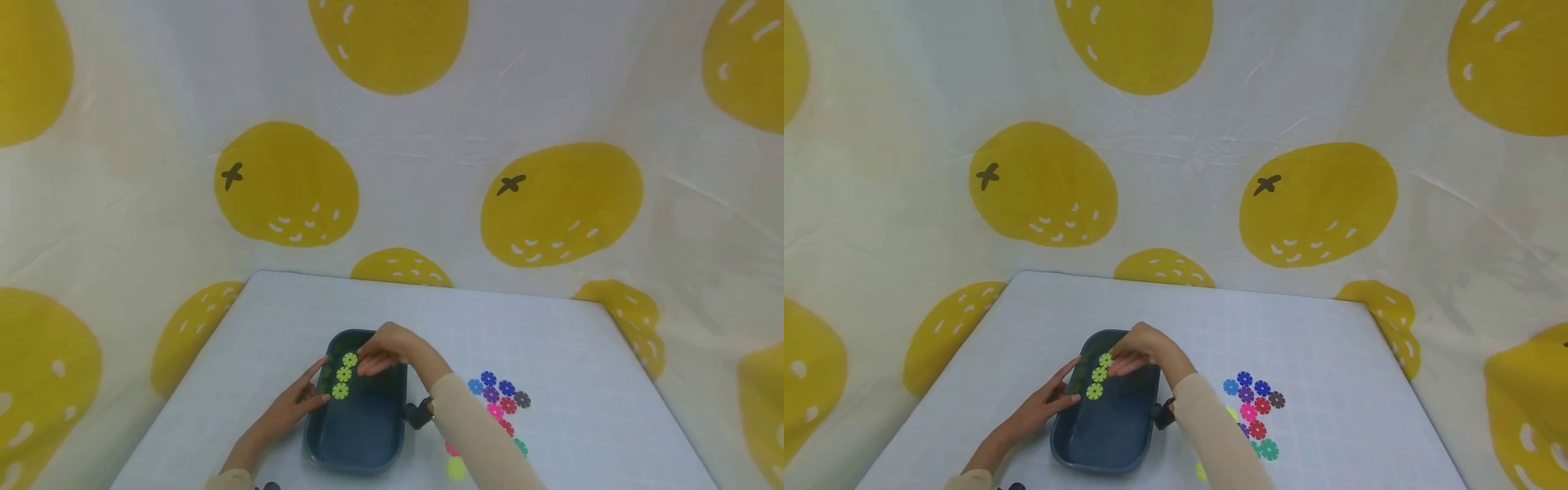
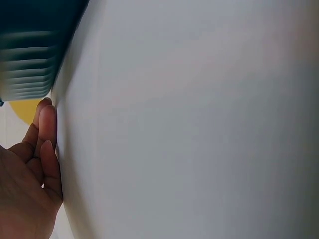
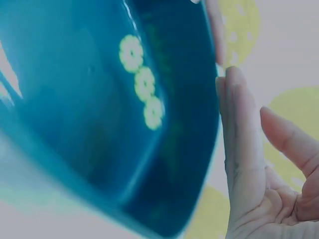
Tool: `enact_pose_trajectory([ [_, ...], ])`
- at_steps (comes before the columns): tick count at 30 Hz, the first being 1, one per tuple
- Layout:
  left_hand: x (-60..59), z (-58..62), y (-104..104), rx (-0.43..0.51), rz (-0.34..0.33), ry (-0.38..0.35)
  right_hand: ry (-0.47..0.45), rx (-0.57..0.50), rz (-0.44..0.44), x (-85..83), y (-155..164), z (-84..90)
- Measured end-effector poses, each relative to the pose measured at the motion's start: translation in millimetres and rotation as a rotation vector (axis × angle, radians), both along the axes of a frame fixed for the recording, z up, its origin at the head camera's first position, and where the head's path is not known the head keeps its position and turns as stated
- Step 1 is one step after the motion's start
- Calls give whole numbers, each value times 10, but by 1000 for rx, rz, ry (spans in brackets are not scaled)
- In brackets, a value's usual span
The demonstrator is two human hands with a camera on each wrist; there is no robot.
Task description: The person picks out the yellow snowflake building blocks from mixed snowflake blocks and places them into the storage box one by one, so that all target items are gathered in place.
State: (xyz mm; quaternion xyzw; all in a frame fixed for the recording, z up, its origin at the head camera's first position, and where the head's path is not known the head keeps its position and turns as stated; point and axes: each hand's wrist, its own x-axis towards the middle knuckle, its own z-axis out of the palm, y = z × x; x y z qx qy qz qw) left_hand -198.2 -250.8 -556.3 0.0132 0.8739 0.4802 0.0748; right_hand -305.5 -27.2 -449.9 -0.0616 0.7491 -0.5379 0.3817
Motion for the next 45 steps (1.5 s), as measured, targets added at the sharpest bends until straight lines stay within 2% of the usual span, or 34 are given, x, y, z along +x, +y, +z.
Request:
enact_pose_trajectory([
  [5, -11, -10, -12, -3, -18, 30, -4, -32, -14, -63, 338, 153],
  [10, -1, 0, -27, -2, -16, 34, 12, -27, -54, -114, 691, 163],
  [14, 7, -5, -32, 12, -14, 30, 50, 7, -80, -104, 947, 86],
  [21, -9, -36, -31, 18, 6, 12, 191, 48, -47, -55, 1352, -125],
  [33, -7, -50, -5, 9, 12, -13, 241, 133, -26, 69, 1716, -407],
  [36, -8, -47, 5, 7, 17, -10, 311, 151, 2, 88, 1750, -464],
  [41, -4, -23, 18, -1, 29, -16, 487, 198, 104, 126, 1805, -557],
  [45, 5, -14, 19, 1, 26, -13, 598, 274, 162, 162, 1828, -619],
])
